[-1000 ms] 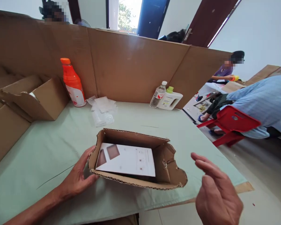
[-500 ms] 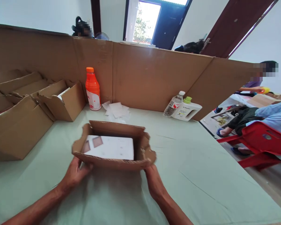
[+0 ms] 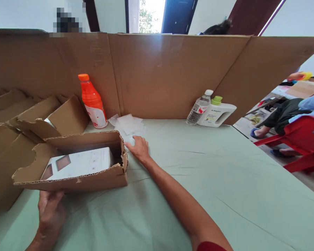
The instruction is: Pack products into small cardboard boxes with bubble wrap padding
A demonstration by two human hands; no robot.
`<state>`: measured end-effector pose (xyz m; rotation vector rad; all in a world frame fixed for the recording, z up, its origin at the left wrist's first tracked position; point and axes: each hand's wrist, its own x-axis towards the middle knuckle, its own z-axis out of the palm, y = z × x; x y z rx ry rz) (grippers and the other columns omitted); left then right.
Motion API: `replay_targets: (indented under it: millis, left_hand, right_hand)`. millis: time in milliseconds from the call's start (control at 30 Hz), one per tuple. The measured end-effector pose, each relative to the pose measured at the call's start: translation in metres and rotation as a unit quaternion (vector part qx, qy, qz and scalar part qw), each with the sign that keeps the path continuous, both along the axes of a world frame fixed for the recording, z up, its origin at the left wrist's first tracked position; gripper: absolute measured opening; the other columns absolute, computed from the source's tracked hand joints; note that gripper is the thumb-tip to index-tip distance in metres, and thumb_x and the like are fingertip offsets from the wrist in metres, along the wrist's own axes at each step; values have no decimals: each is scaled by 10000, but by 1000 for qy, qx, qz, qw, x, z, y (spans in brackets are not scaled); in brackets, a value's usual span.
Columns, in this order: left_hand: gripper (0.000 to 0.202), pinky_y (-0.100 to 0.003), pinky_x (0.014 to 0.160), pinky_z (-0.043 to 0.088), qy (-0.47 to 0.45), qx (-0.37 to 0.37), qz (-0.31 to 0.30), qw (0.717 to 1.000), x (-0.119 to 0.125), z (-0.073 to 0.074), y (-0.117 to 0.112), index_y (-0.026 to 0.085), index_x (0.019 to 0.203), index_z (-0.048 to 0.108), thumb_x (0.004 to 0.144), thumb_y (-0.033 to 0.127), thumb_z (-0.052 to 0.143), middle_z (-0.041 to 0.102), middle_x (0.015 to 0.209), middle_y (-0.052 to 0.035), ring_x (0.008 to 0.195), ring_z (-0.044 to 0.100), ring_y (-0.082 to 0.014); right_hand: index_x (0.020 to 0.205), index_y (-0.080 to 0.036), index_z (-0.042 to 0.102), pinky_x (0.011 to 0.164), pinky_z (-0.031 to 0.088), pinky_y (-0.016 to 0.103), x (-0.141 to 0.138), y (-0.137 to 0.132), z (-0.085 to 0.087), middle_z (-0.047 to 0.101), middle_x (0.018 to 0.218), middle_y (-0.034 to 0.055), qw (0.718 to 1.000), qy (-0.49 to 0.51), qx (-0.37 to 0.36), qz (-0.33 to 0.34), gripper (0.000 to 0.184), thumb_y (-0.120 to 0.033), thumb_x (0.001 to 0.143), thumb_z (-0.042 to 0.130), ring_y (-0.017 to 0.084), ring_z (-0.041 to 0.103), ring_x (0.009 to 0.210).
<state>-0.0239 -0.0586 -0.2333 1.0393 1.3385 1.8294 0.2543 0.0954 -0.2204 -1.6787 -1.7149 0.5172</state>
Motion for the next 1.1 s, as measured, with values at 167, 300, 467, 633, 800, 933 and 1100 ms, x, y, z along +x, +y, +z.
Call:
replay_targets:
  millis: [167, 300, 467, 633, 800, 933, 1100]
  left_hand:
    - [712, -541, 1221, 287, -4, 13, -17, 1000, 6, 11, 1, 275, 1405, 529, 750, 434, 761, 602, 1411, -56, 1409, 456, -351]
    - [630, -535, 1232, 263, -10, 19, -30, 999, 7, 15, 0, 245, 1329, 593, 748, 426, 755, 626, 1366, -64, 1379, 486, -343]
    - [581, -537, 1241, 216, -28, 10, -19, 999, 3, 10, 0, 236, 1284, 616, 735, 381, 741, 650, 1306, -58, 1361, 493, -331]
    - [588, -498, 1240, 204, -47, 19, -21, 999, 6, 13, -3, 236, 1300, 608, 742, 357, 746, 657, 1286, -57, 1344, 496, -303]
    - [514, -396, 1132, 347, -15, -51, -44, 998, -4, 14, -19, 260, 1264, 622, 779, 367, 754, 651, 1237, -39, 1250, 529, -256]
    - [530, -331, 995, 430, 16, -103, -84, 991, -19, 15, -31, 277, 1288, 604, 798, 411, 753, 637, 1270, -38, 1243, 523, -253]
    - [513, -314, 966, 455, 48, -107, -157, 981, -12, 21, -19, 270, 1317, 582, 841, 411, 711, 625, 1319, -44, 1240, 530, -254]
  right_hand:
    - [802, -228, 649, 1017, 429, 459, 8, -5, 6, 721, 1201, 102, 999, -21, 43, -1, 31, -232, 827, 632, 303, 615, 1161]
    - [893, -233, 621, 1049, 425, 478, 79, -72, 25, 696, 1259, 110, 983, -41, 181, -19, 47, -250, 879, 579, 279, 615, 1200]
    - [1124, -284, 652, 899, 514, 456, 146, -197, 31, 722, 1228, 91, 956, -175, 207, 113, 286, -280, 840, 682, 288, 674, 1102]
    - [1304, -350, 611, 939, 533, 494, 129, -252, 34, 675, 1324, 89, 975, -122, 157, 101, 454, -320, 857, 686, 310, 653, 1165]
    - [1346, -280, 577, 937, 577, 452, 74, -206, 48, 646, 1357, 102, 995, -5, 76, 71, 415, -327, 934, 592, 271, 650, 1175]
    - [1491, -264, 430, 705, 618, 375, 28, -171, 47, 624, 1362, 129, 988, 66, -10, 141, 626, -327, 893, 605, 249, 679, 1017]
    - [1434, -255, 483, 660, 595, 363, 14, -161, 38, 649, 1297, 128, 980, 113, 9, 162, 592, -287, 862, 629, 267, 668, 1002]
